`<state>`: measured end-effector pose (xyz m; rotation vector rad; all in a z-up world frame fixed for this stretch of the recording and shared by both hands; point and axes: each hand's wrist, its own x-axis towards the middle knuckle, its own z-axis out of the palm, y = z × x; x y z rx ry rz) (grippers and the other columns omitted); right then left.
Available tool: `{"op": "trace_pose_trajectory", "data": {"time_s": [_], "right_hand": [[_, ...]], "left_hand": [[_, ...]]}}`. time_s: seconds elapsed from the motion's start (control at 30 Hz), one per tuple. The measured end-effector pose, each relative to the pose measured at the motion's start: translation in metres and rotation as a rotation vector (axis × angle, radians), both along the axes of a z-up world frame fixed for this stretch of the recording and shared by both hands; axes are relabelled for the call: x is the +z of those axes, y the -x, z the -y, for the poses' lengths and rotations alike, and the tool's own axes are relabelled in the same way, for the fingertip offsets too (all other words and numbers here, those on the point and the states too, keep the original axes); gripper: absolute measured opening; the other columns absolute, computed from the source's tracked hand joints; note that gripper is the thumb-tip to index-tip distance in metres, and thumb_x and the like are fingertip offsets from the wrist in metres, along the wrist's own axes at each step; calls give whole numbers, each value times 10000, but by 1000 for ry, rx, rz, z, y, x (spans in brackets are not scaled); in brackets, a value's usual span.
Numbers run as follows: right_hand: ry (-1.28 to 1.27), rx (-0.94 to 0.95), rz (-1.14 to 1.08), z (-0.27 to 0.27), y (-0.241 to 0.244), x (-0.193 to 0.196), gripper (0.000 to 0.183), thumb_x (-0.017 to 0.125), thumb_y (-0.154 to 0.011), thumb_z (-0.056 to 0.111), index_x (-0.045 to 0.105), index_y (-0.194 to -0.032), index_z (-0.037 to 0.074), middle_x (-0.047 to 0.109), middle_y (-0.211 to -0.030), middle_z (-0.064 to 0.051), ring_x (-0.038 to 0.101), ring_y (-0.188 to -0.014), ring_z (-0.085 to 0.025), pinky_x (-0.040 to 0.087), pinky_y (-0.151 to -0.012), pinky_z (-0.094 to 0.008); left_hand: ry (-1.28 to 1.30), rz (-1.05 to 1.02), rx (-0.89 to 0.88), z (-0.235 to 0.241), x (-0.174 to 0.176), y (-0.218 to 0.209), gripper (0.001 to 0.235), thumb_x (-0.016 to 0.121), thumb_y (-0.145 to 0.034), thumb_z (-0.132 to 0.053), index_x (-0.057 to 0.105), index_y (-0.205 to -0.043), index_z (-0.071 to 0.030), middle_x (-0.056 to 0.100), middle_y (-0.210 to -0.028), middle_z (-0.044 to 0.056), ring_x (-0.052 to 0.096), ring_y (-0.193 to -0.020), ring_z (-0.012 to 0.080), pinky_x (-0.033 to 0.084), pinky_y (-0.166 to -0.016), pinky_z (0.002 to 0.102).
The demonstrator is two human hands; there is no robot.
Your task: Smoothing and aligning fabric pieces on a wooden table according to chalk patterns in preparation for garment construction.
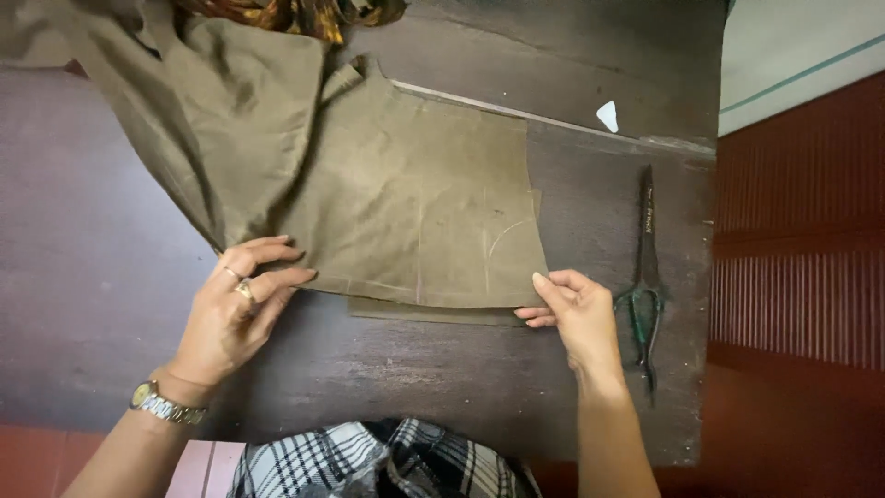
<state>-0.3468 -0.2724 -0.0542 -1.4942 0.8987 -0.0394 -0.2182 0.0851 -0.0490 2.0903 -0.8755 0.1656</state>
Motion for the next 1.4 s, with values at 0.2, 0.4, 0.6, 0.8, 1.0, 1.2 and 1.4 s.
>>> {"op": "trace_pose_trajectory", "data": {"time_s": [0.2, 0.4, 0.6, 0.8, 1.0, 1.2, 1.4], "right_hand": [[4, 4, 37, 6, 14, -32, 249, 652, -893, 87, 584, -977, -137, 683, -748, -279, 698, -587, -358, 601, -490, -346], [-14, 7, -46, -2, 8, -24, 262, 641, -904, 123, 595, -981, -123, 686, -774, -267, 701, -574, -326, 600, -487, -328], [-9, 3, -83, -5, 1, -5, 382, 538, -973, 232, 606, -1014, -141, 681, -813, -310, 701, -588, -345, 595, -483, -323], [28, 22, -316, 1, -3, -4, 606, 492, -902, 399, 521, -1302, -55, 544, -1377, -192, 726, -606, -278, 574, -523, -291], [-13, 32, -340, 4, -4, -2, 631, 467, -905, 421, 512, -1313, -59, 606, -1273, -246, 711, -605, -275, 576, -546, -342], [7, 66, -370, -3, -9, 18, 610, 514, -865, 440, 568, -1277, -7, 553, -1363, -191, 714, -591, -253, 594, -577, -326], [-77, 66, -91, 6, 4, -14, 401, 696, -861, 145, 573, -1072, -173, 674, -890, -315, 704, -597, -354, 601, -497, -353]], "left_hand": [[2, -13, -31, -7, -20, 8, 142, 664, -841, -54, 737, -934, -132, 672, -1062, 91, 616, -1130, 355, 492, -961, 461], [-86, -16, -25, -10, -46, 11, 111, 662, -836, -69, 732, -908, -117, 665, -1084, 85, 608, -1150, 349, 495, -967, 441], [-100, -23, 2, -10, -45, 14, 111, 671, -836, -81, 738, -914, -125, 665, -1075, 76, 612, -1146, 332, 502, -967, 428], [-157, 22, -103, -17, -54, 12, 209, 578, -901, -144, 685, -1080, -130, 590, -1186, 100, 557, -1188, 314, 451, -1017, 440], [-134, 24, -84, -16, -55, 14, 228, 598, -887, -114, 676, -1102, -116, 585, -1191, 100, 563, -1192, 301, 463, -1026, 426], [-140, 37, -79, -14, -53, 15, 252, 606, -890, -102, 666, -1134, -110, 581, -1201, 99, 559, -1192, 311, 469, -1024, 438], [-75, 45, 16, -9, -50, 16, 165, 663, -844, -62, 744, -968, -134, 662, -1085, 91, 615, -1151, 353, 509, -956, 436]]}}
